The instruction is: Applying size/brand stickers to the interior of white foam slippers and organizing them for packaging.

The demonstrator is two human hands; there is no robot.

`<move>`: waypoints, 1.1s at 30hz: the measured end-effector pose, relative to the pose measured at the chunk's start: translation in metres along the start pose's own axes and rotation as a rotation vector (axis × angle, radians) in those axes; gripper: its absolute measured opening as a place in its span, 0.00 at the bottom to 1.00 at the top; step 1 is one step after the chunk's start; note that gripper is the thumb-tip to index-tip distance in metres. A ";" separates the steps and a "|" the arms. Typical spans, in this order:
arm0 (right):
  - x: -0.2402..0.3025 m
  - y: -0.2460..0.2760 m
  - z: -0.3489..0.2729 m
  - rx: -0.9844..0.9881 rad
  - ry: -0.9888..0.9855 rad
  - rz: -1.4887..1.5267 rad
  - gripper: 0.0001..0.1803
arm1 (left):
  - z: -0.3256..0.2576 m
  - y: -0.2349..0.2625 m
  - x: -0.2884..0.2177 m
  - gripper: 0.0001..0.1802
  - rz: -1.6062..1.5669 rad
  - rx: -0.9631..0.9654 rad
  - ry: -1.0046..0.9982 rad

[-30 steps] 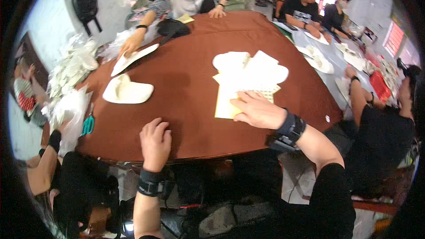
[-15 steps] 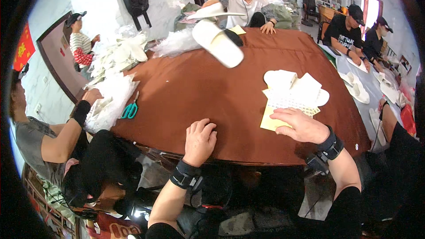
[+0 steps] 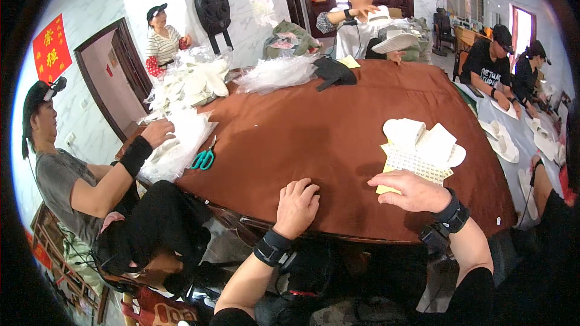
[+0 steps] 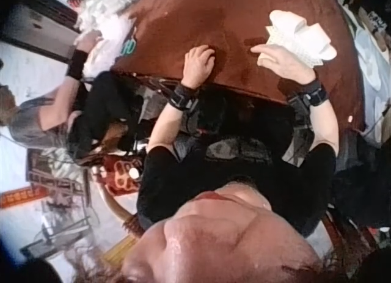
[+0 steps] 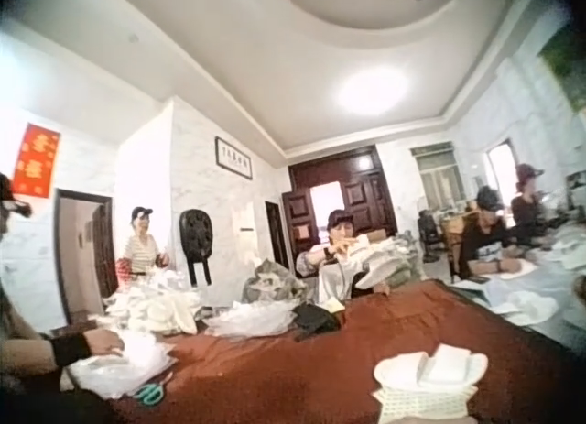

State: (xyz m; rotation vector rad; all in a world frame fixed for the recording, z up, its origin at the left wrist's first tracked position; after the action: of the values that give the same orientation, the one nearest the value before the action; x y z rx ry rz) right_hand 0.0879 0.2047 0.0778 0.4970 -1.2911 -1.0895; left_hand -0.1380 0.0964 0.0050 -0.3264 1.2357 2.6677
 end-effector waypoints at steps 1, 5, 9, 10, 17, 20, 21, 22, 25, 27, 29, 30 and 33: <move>0.000 0.000 0.002 -0.004 0.000 0.024 0.21 | 0.000 0.000 0.000 0.13 0.004 -0.001 -0.002; -0.006 -0.002 0.009 -0.001 -0.039 0.100 0.21 | 0.000 0.001 -0.001 0.12 0.022 -0.014 -0.020; -0.018 -0.005 0.013 -0.011 -0.067 0.204 0.20 | 0.000 0.001 -0.002 0.12 0.022 -0.002 -0.020; -0.025 -0.007 0.014 -0.006 -0.112 0.231 0.20 | 0.000 0.001 -0.002 0.12 0.022 0.001 -0.021; -0.063 -0.015 0.019 -0.090 -0.141 0.430 0.17 | 0.001 0.002 -0.003 0.13 0.020 0.010 -0.015; -0.071 -0.017 0.017 -0.086 -0.192 0.476 0.17 | 0.002 0.002 -0.004 0.13 0.032 0.006 -0.010; -0.072 -0.018 0.016 -0.082 -0.195 0.486 0.17 | 0.002 0.003 -0.004 0.13 0.027 0.005 -0.012; -0.072 -0.017 0.016 -0.076 -0.200 0.496 0.17 | 0.002 0.003 -0.004 0.13 0.021 0.010 -0.005; -0.072 -0.015 0.014 -0.071 -0.218 0.505 0.17 | 0.003 0.004 -0.005 0.13 0.010 0.012 0.004; -0.072 -0.013 0.014 -0.065 -0.229 0.494 0.17 | 0.003 0.005 -0.006 0.13 0.009 0.000 -0.008; -0.073 -0.012 0.014 -0.077 -0.243 0.532 0.17 | 0.003 0.005 -0.005 0.13 0.009 0.013 0.000; -0.073 -0.012 0.014 -0.084 -0.249 0.550 0.16 | 0.003 0.006 -0.005 0.13 0.009 0.018 0.003; -0.073 -0.014 0.014 -0.092 -0.255 0.631 0.16 | 0.004 0.006 -0.005 0.13 0.016 0.033 0.018</move>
State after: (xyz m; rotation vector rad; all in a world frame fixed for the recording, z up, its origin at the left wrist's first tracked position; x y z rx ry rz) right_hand 0.0773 0.2643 0.0329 -0.1308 -1.4732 -0.6829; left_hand -0.1349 0.0958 0.0134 -0.3377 1.2906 2.6603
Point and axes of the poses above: each hand's wrist, its own z-axis towards the middle knuckle, its own y-axis out of the back of the hand, x = y × z, the point moved 6 cm from there along z, towards the middle knuckle, and after that the axes turned 3 degrees about y, right-handed, at the moved point
